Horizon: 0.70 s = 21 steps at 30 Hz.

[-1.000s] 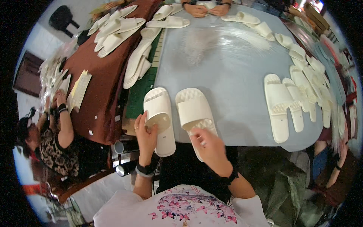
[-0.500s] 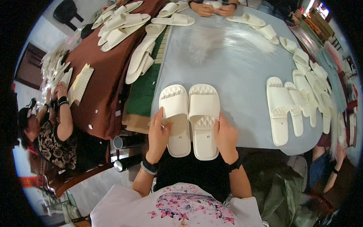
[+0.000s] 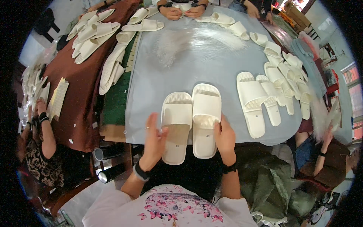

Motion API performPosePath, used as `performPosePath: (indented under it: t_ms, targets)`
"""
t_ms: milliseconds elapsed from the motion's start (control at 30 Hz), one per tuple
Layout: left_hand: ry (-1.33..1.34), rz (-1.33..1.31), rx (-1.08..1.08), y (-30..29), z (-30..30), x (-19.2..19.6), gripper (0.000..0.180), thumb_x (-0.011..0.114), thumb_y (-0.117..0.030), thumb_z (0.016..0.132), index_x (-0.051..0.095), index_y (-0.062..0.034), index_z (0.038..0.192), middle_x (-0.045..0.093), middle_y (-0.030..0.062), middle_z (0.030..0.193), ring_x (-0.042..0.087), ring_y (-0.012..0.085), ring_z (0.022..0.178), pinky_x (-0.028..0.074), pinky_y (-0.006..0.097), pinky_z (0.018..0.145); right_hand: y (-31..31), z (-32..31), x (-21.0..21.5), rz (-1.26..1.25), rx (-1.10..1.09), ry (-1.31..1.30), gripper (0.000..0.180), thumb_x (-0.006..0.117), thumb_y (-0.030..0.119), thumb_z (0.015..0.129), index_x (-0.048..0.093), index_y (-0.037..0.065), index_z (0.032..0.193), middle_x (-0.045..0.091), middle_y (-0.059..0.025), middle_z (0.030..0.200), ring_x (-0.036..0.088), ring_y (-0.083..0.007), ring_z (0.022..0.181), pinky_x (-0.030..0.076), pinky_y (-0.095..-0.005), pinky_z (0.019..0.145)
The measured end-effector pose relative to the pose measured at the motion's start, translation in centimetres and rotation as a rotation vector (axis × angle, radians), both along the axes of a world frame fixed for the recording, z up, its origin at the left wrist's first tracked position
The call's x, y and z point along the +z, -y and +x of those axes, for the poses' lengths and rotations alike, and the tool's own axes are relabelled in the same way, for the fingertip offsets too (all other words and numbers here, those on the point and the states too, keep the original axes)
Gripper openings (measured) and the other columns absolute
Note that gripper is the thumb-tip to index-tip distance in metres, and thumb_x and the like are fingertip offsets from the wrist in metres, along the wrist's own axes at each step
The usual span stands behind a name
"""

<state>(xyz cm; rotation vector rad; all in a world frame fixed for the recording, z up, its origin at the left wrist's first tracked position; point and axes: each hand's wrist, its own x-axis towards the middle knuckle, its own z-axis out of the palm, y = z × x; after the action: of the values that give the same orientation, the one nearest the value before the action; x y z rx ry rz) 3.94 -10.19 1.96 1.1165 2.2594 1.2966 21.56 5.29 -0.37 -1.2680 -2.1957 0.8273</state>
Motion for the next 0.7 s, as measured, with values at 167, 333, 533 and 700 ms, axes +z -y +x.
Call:
performPosePath:
  t_ms: [167, 333, 533, 700]
  targets:
    - [-0.269, 0.53, 0.519, 3.5, 0.0, 5.7, 0.032, 0.033, -0.02, 0.092, 0.048, 0.0013, 0.111, 0.044, 0.0118, 0.117, 0.041, 0.0121, 0.076, 0.035, 0.02, 0.061, 3.4, 0.6, 4.1, -0.249, -0.08, -0.228, 0.025, 0.046, 0.02, 0.091, 0.056, 0.001, 0.106, 0.058, -0.006, 0.083, 0.054, -0.0112, 0.07, 0.044, -0.0238, 0.062]
    - [-0.254, 1.413, 0.002, 4.3, 2.7, 6.8, 0.034, 0.04, -0.03, 0.091, 0.045, 0.0013, 0.103, 0.044, 0.0146, 0.113, 0.042, 0.0123, 0.073, 0.039, 0.02, 0.062, 7.6, -2.6, 7.1, -1.226, 0.8, -0.499, 0.042, 0.033, 0.032, 0.096, 0.044, 0.002, 0.124, 0.059, -0.0078, 0.104, 0.055, -0.016, 0.095, 0.042, -0.0272, 0.083]
    - [0.972, 0.117, -1.088, 4.4, 5.2, 7.6, 0.045, 0.025, -0.035, 0.096, 0.038, -0.0001, 0.121, 0.051, 0.0083, 0.097, 0.047, 0.0128, 0.075, 0.041, 0.026, 0.07, 6.9, -4.1, 10.7, -1.213, 0.35, -0.844, 0.033, 0.039, 0.027, 0.095, 0.05, -0.001, 0.107, 0.042, 0.0007, 0.064, 0.042, -0.01, 0.06, 0.038, -0.024, 0.057]
    - [1.131, -0.195, -1.354, 3.9, 5.5, 6.6, 0.041, 0.026, -0.031, 0.097, 0.038, -0.0019, 0.123, 0.052, 0.0057, 0.097, 0.045, 0.0107, 0.074, 0.04, 0.023, 0.07, 6.2, -0.4, 11.3, -0.954, -0.027, -1.285, 0.027, 0.039, 0.02, 0.095, 0.047, 0.002, 0.113, 0.037, 0.0026, 0.067, 0.034, -0.0063, 0.055, 0.034, -0.0198, 0.05]
